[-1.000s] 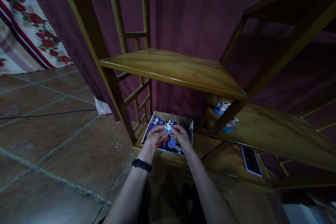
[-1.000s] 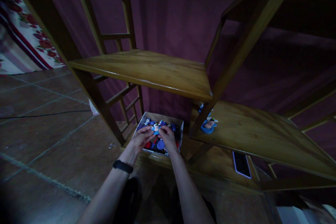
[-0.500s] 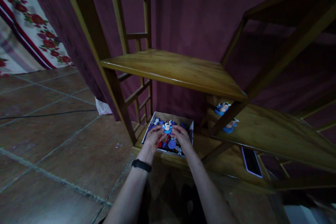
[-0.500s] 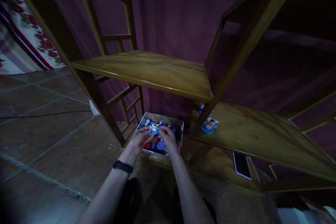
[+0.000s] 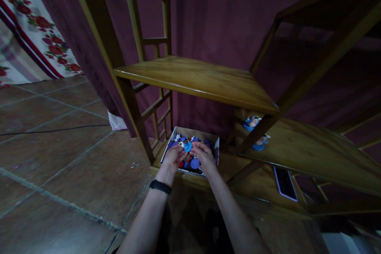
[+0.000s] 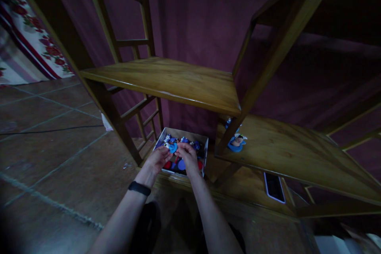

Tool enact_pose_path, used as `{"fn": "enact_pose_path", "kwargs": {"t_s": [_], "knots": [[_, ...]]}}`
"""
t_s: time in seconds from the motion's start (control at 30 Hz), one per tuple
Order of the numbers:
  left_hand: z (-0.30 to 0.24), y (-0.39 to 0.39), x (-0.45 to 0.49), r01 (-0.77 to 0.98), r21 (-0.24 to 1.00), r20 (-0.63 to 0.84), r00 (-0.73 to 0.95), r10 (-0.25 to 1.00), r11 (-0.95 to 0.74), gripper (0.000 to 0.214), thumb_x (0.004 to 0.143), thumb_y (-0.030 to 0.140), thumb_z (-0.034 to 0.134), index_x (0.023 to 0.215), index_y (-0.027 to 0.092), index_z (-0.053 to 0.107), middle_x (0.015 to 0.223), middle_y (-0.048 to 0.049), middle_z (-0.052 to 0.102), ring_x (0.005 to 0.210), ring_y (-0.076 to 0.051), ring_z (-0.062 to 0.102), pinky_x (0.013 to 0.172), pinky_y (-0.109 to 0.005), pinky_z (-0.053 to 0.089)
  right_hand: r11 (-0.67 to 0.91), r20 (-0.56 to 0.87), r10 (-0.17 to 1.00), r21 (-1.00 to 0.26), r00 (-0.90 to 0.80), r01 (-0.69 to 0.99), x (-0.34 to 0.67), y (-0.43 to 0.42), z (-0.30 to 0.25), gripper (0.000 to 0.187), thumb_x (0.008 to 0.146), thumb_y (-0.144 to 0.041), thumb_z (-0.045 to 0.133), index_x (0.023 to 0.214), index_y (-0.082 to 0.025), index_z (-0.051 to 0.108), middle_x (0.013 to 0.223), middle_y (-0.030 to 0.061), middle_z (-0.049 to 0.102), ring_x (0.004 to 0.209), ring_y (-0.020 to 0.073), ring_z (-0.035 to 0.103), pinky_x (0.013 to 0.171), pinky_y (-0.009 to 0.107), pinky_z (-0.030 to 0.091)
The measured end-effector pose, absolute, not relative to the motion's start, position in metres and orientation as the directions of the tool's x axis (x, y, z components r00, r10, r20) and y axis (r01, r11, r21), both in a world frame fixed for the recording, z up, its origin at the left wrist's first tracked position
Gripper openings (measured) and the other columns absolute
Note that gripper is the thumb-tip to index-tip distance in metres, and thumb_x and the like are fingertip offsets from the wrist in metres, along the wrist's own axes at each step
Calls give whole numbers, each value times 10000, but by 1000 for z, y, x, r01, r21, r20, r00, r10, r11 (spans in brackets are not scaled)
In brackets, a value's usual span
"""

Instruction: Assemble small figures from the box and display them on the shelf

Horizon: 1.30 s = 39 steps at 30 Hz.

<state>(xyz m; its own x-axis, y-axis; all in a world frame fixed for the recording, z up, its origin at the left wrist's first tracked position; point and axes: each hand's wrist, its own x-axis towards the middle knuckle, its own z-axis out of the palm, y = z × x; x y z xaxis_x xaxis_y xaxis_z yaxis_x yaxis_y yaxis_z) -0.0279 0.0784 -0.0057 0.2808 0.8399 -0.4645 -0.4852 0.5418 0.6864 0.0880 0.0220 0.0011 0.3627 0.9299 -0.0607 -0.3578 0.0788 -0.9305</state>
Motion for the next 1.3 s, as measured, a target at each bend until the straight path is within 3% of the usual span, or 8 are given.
{"fn": "enact_pose_path", "kwargs": {"t_s": [0.37,0.87,1.1,1.3], "knots": [[-8,80,-27,-500,698,-389,336,858,512,215,703,-2,512,819,139,623,693,-31,659,596,-105,618,607,-217,498,115,98,950,-992,297,-43,85,24,-7,230,709,-347,611,896,-219,650,846,1,620,754,144,583,656,256,512],[-7,80,-26,-510,742,-272,363,891,434,271,637,-5,554,852,126,653,722,-45,671,594,-110,608,550,-197,469,196,277,917,-939,286,282,81,19,-10,235,766,-253,535,981,-236,627,832,-1,624,732,136,570,653,230,463],[-6,78,-21,-532,739,-280,314,907,413,188,610,-6,538,728,132,591,587,1,606,483,-100,555,478,-198,446,162,306,904,-891,299,424,81,19,-11,267,762,-241,538,1017,-244,619,863,11,623,723,148,573,658,250,466],[2,75,-24,-509,683,-292,467,835,524,332,509,-90,446,723,126,578,698,-22,644,652,-134,623,640,-255,513,137,301,890,-892,341,431,88,23,-14,271,759,-244,546,1023,-243,608,780,-5,609,691,146,572,648,249,470]]}}
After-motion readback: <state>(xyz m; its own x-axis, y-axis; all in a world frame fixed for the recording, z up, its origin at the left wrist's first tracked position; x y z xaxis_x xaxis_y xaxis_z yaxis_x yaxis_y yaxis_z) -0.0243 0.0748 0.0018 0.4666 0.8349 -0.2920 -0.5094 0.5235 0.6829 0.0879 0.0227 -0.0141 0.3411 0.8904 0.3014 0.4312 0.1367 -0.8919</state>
